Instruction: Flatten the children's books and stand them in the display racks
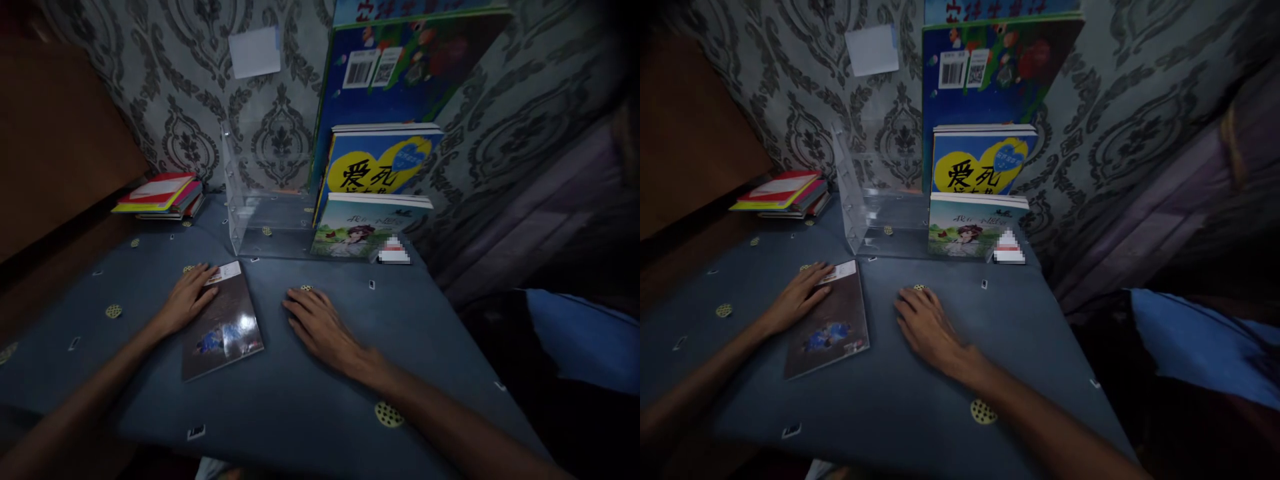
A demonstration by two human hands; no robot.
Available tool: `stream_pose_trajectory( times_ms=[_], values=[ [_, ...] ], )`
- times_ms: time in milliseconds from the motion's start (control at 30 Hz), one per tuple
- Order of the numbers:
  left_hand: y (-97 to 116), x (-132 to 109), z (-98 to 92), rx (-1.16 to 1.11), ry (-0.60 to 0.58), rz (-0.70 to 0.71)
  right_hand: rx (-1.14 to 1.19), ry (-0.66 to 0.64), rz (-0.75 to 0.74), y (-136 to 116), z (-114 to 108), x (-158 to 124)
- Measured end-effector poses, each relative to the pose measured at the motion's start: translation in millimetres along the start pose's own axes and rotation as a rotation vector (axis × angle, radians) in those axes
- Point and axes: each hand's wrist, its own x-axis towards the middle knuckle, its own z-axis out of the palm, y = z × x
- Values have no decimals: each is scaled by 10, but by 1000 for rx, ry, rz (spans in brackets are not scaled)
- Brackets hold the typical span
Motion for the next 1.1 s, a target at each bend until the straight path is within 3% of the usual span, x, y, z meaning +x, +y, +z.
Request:
stream_pose_trajectory(
  times_ms=[167,433,567,733,900,1000,1100],
  values=[
    [460,8,60,-43,-18,112,-32,24,88,164,25,-98],
    [1279,274,337,-158,7,287,-44,76,236,362,-143,-235],
    [1566,395,426,-183,-4,320,-70,123,351,472,-226,-301],
    [1694,462,423,-226,-5,374,-83,179,394,470,-282,-315],
    [1681,310,262,-38,135,356,-72,180,180,328,-286,-272],
    [1670,192,197,66,146,385,-39,111,76,228,-277,-203],
    [1668,131,208,114,144,408,18,-48,17,134,-263,-98]
  ],
)
